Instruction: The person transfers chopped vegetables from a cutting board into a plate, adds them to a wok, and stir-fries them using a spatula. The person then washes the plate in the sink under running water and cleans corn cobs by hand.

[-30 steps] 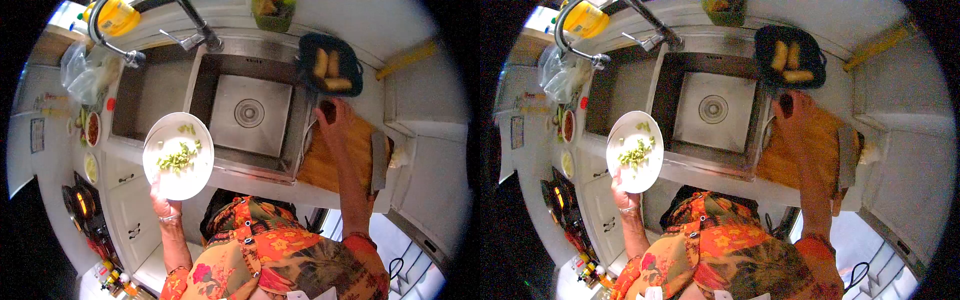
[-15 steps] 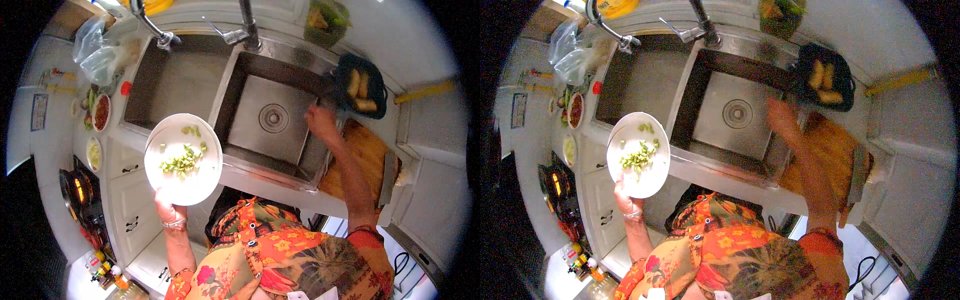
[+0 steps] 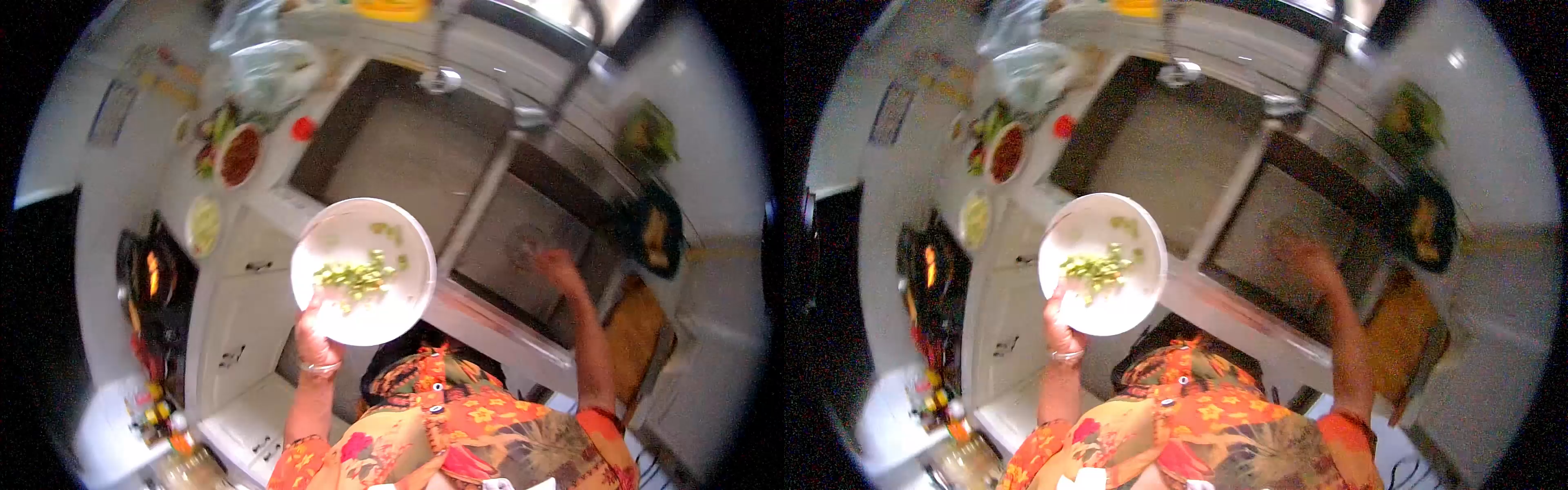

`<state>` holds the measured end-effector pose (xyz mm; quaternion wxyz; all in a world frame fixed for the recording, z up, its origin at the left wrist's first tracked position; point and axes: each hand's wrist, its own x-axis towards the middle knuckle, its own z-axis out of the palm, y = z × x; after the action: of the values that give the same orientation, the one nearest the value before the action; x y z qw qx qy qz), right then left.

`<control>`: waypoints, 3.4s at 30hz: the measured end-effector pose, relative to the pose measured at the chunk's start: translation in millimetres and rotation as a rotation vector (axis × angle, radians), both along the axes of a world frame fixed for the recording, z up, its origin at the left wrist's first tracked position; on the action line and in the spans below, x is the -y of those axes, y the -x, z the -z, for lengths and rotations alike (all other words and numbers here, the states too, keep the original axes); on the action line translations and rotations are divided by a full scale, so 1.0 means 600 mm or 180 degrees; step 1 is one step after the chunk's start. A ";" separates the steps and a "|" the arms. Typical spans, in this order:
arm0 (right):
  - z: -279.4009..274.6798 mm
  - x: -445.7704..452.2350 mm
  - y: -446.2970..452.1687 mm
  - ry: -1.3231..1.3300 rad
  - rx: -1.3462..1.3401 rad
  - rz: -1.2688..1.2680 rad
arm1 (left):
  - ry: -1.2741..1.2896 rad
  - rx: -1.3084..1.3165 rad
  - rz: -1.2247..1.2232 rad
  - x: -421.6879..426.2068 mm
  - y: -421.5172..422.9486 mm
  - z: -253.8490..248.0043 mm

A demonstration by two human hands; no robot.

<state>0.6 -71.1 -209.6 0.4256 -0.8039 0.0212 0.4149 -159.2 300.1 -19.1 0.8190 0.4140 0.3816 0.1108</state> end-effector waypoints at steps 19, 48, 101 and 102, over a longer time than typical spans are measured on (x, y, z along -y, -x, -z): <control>-0.242 -0.177 -0.148 -0.0964 0.3999 -0.0992 | -0.0280 0.0559 -0.1517 0.080 0.007 0.037; -0.589 -0.980 0.191 -0.4157 0.3625 -0.4590 | -0.1059 0.1260 -0.1910 -0.416 0.159 -0.237; -0.467 -1.303 -0.097 -0.3742 0.4044 -0.4203 | -0.4181 -0.0532 -0.2650 -0.728 -0.064 -0.247; -0.465 -1.299 -0.103 -0.3460 0.3986 -0.4340 | -0.4222 -0.0550 -0.2617 -0.729 -0.060 -0.245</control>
<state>62.5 708.5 69.3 0.3401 -0.4187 -0.8414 0.0329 -122.9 737.6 128.1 0.2614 0.6493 0.4207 0.5771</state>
